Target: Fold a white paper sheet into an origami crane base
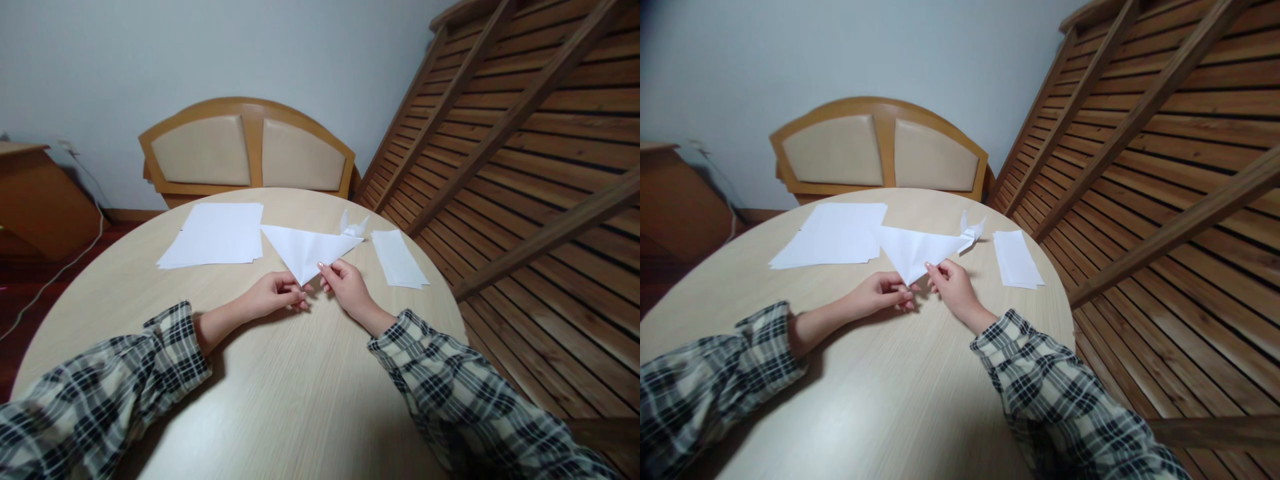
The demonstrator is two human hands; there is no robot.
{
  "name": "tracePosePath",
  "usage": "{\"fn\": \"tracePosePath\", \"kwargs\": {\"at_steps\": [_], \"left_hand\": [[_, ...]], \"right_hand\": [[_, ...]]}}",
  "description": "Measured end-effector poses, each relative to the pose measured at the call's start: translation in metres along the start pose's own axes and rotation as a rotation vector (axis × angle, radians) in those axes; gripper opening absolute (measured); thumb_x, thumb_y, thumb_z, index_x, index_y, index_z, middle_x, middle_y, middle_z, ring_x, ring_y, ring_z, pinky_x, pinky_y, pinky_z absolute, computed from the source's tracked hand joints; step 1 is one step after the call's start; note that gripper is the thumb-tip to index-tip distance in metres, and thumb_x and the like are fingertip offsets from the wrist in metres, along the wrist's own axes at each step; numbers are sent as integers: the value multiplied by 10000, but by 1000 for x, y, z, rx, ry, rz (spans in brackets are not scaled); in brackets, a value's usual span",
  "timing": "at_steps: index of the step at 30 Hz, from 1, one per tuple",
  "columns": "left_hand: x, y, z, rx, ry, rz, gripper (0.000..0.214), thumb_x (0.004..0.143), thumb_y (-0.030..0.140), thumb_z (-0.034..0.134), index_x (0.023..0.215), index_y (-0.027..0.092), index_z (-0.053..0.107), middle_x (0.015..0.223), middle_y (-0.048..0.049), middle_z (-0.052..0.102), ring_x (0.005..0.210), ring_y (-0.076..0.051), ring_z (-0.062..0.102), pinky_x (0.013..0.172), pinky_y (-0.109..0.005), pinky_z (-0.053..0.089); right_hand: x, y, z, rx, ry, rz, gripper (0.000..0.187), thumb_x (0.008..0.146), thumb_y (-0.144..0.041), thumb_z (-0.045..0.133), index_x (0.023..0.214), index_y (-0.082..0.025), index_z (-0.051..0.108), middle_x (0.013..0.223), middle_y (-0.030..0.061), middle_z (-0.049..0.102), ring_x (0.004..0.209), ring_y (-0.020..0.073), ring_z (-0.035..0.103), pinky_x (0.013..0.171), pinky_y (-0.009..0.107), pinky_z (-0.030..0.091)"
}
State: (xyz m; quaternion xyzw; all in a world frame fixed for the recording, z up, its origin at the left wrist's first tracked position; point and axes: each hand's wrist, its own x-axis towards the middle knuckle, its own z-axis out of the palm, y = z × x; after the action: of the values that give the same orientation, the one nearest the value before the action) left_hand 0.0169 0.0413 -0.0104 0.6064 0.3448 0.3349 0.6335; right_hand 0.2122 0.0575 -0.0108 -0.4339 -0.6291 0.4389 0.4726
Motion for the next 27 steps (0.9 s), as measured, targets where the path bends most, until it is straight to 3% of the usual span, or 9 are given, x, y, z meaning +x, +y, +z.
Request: {"fn": "tracePosePath", "kwargs": {"at_steps": [7,16,21,27], "left_hand": [[2,2,2,90,65,34,324,811,415,685,795,91,679,666,-75,704,595,-132,644,602,-248,513],[0,1,-1,198,89,54,379,834,455,642,732,95,703,654,-86,721,565,-119,619,566,-217,469],[0,1,-2,200,56,75,419,826,484,641,701,91,717,647,-99,722,569,-125,618,596,-227,485],[-1,3,0,241,7,97,434,851,506,610,716,102,694,659,-82,716,587,-135,639,605,-233,494]], "right_hand": [[-1,2,0,-51,-12,-34,374,861,-514,585,691,-183,545,597,-6,573,501,100,515,450,230,391],[-5,-1,3,-16,-79,-29,360,845,-511,607,720,-176,569,624,-4,585,521,99,517,477,230,407],[-7,-4,9,2,-195,-16,299,821,-460,629,807,-161,627,702,24,638,562,109,531,511,240,426],[-10,-5,12,-42,-183,-69,256,835,-399,612,783,-150,636,682,27,635,554,112,518,507,243,413]]}}
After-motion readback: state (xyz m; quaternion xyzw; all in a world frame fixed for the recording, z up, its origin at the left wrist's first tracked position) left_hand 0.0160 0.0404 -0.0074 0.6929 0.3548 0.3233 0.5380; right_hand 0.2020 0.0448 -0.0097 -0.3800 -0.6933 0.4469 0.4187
